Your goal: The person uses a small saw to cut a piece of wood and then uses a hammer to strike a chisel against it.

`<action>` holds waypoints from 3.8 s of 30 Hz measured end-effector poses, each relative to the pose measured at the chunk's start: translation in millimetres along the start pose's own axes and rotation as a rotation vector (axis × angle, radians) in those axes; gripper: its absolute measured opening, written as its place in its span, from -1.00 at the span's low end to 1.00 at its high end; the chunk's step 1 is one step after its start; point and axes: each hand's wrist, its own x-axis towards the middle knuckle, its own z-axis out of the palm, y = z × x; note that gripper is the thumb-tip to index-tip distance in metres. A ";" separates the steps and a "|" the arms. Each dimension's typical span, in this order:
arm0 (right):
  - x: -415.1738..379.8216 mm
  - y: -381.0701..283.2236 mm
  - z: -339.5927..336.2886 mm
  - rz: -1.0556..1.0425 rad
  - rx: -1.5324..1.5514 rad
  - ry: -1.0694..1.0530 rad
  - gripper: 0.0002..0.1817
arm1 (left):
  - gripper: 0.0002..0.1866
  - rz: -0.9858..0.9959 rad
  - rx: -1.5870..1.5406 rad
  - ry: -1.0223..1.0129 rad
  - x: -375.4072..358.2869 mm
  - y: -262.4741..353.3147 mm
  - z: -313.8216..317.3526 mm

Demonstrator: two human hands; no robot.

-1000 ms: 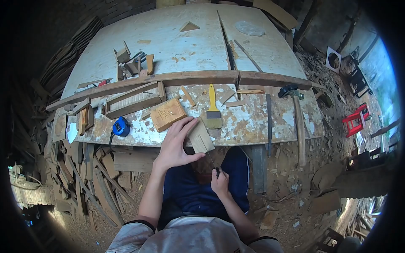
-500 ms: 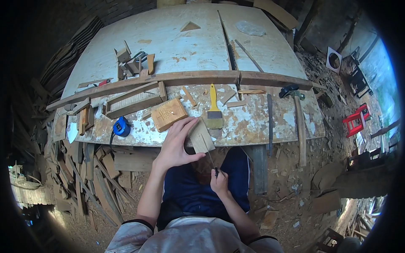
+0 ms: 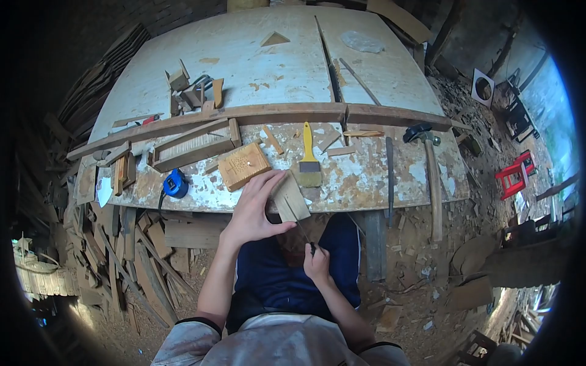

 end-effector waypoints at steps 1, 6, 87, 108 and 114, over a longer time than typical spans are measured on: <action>6.3 -8.3 -2.5 0.002 -0.013 -0.013 -0.72 | 0.17 0.000 0.000 0.003 0.1 -0.1 0.4; -12.7 15.4 12.3 0.032 -0.031 0.052 -0.72 | 0.17 0.003 -0.011 0.002 -0.7 0.6 0.4; -3.1 6.7 24.3 0.131 -0.086 0.012 -0.63 | 0.15 -0.025 -0.025 0.007 -2.4 -2.3 2.1; 18.6 -31.1 2.5 0.186 -0.040 -0.031 -0.64 | 0.14 -0.015 -0.034 0.014 2.5 -6.0 3.5; -0.9 7.4 13.0 0.164 -0.032 -0.005 -0.60 | 0.21 -0.030 -0.052 -0.011 2.7 -1.0 1.6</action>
